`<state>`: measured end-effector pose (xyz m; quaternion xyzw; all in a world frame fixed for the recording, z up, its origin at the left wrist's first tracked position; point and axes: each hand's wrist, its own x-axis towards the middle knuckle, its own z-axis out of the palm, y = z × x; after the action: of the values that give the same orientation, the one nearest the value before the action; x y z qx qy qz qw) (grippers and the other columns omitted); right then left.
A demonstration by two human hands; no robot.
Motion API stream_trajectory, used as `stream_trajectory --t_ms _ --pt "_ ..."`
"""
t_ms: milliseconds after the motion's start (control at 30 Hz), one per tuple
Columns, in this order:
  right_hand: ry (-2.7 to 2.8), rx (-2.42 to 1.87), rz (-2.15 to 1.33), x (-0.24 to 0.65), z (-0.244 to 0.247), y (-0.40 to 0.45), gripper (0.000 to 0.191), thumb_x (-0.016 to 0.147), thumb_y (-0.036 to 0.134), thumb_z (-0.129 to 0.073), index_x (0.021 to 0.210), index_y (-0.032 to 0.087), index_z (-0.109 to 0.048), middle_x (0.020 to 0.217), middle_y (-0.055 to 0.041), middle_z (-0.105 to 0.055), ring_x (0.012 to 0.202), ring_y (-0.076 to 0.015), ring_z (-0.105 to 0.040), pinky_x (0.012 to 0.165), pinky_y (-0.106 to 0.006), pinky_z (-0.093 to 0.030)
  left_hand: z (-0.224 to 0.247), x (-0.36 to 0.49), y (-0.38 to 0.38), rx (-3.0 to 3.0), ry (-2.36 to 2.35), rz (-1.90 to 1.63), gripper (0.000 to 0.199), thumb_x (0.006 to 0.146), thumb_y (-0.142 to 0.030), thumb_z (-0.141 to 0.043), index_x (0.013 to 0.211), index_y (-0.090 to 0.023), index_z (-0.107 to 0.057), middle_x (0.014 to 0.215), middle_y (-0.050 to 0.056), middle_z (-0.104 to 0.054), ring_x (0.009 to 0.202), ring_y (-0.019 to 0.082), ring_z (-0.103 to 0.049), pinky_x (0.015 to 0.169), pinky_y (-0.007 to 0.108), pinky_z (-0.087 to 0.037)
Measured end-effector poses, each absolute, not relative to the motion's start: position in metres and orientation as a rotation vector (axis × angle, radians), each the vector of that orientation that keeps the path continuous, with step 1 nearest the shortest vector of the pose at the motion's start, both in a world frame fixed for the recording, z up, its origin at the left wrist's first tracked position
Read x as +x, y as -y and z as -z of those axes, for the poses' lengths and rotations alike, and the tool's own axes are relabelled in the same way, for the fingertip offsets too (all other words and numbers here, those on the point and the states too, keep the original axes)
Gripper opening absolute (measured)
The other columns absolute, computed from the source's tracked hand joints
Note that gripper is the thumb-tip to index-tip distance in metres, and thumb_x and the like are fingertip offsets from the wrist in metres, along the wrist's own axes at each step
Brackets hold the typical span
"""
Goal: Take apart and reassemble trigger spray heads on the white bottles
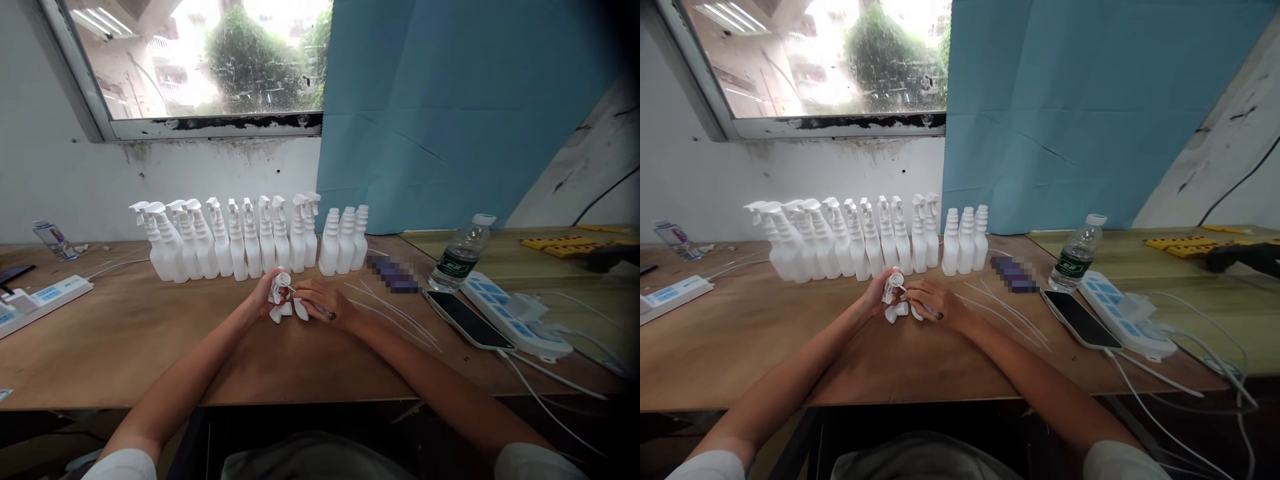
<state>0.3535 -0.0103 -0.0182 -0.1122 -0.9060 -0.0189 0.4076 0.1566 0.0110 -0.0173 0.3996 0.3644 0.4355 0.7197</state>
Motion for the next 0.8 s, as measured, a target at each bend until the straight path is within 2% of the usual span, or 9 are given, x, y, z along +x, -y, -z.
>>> stream_trajectory --t_ms 200,333,467,600,700,800 --pt "2.299 -0.335 0.379 0.352 0.03 -0.001 0.04 0.091 0.012 -0.045 0.13 0.018 -0.052 0.14 -0.0144 -0.051 0.122 -0.0219 -0.055 0.095 -0.039 -0.051 0.015 0.162 -0.006 0.912 -0.847 -1.038 0.032 0.078 -0.044 -0.054 0.066 -0.016 -0.049 0.047 -0.002 -0.049 0.034 0.007 -0.044 0.033 0.018 -0.026" --pt "2.329 -0.3 0.464 0.351 0.033 -0.005 0.038 0.093 0.011 -0.044 0.129 0.019 -0.054 0.141 -0.0153 -0.051 0.119 -0.0229 -0.059 0.092 -0.04 -0.052 0.016 0.166 -0.005 0.986 -0.862 -1.107 0.034 0.076 -0.049 -0.058 0.071 -0.017 -0.048 0.051 -0.004 -0.049 0.037 0.007 -0.046 0.036 0.019 -0.034" --pt "2.284 -0.344 0.212 0.357 0.024 0.001 0.035 0.094 0.015 -0.045 0.125 0.019 -0.059 0.136 -0.0136 -0.057 0.114 -0.022 -0.062 0.095 -0.041 -0.051 0.016 0.165 -0.008 1.113 -0.923 -1.165 0.038 0.076 -0.052 -0.06 0.078 -0.017 -0.046 0.055 -0.004 -0.05 0.039 0.01 -0.052 0.036 0.02 -0.037" --pt "2.039 -0.603 -0.355 0.371 0.018 0.003 0.031 0.095 0.033 -0.047 0.107 0.017 -0.07 0.113 -0.0119 -0.071 0.103 -0.0234 -0.068 0.092 -0.04 -0.052 0.016 0.156 -0.014 1.251 -1.078 -1.236 0.036 0.08 -0.05 -0.058 0.087 -0.018 -0.044 0.061 -0.005 -0.053 0.039 0.01 -0.054 0.037 0.019 -0.036" --pt "1.858 -0.763 -0.669 0.382 0.017 -0.005 0.049 0.094 0.052 -0.043 0.094 0.013 -0.073 0.086 -0.0127 -0.075 0.075 -0.0227 -0.072 0.069 -0.035 -0.058 0.018 0.146 -0.021 1.361 -1.249 -1.234 0.033 0.083 -0.048 -0.056 0.094 -0.02 -0.044 0.067 -0.004 -0.057 0.037 0.011 -0.054 0.037 0.021 -0.035" --pt "1.76 -0.826 -0.824 0.39 0.016 -0.015 0.064 0.091 0.064 -0.039 0.078 0.011 -0.071 0.062 -0.011 -0.07 0.05 -0.0189 -0.066 0.048 -0.029 -0.053 0.023 0.134 -0.028 1.516 -1.428 -1.177 0.028 0.083 -0.044 -0.057 0.088 -0.018 -0.049 0.064 -0.002 -0.059 0.041 0.013 -0.055 0.043 0.023 -0.038"
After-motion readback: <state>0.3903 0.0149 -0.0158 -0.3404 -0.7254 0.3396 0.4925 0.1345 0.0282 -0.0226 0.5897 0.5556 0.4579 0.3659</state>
